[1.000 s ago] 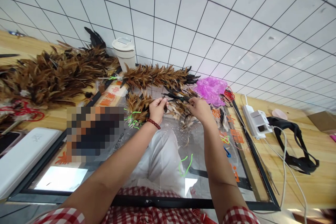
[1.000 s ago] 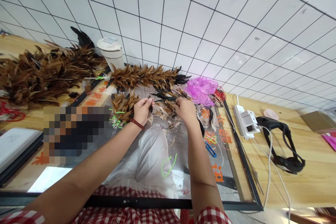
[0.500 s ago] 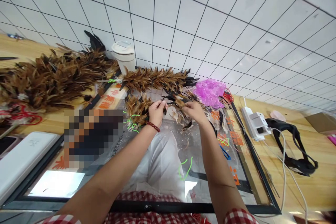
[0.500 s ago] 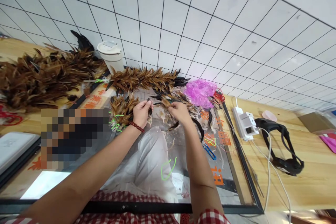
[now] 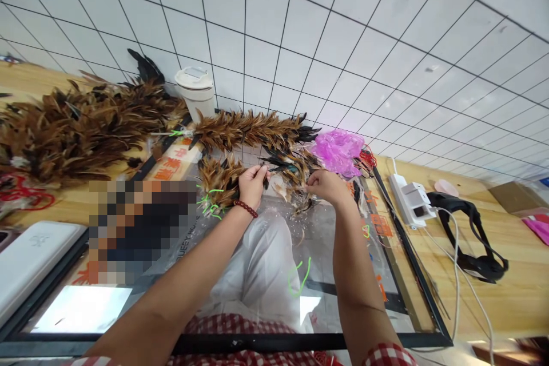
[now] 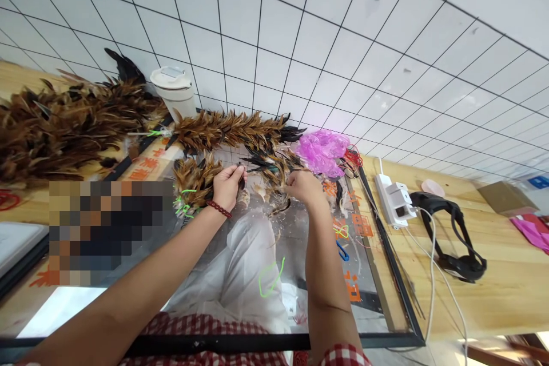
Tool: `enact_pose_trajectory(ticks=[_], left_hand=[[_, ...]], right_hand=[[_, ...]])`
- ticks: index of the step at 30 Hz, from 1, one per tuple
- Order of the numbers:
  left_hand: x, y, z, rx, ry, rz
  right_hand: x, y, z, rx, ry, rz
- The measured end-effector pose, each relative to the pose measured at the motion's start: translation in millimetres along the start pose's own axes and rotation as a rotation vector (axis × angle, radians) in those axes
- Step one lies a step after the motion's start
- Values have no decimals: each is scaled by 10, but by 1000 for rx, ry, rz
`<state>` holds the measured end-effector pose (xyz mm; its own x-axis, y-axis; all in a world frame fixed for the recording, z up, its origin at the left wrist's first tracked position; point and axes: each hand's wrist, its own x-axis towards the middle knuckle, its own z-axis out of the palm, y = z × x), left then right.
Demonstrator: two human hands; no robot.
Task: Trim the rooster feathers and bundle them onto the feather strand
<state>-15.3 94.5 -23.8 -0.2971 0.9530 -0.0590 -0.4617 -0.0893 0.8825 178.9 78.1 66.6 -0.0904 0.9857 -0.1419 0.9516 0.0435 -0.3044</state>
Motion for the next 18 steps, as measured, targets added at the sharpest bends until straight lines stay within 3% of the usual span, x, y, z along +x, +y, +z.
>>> enact_pose_trajectory(ticks=[5,12,18], left_hand=[[4,-5,-7,14,-14,21],[2,-6,8,0,10,1],[-10,8,16,4,-1,6]], right_hand=[[4,-111,78,-102,-17,-82],[47,-62,127,-154,-15,-227],[84,-53,112,-104,52,-229]])
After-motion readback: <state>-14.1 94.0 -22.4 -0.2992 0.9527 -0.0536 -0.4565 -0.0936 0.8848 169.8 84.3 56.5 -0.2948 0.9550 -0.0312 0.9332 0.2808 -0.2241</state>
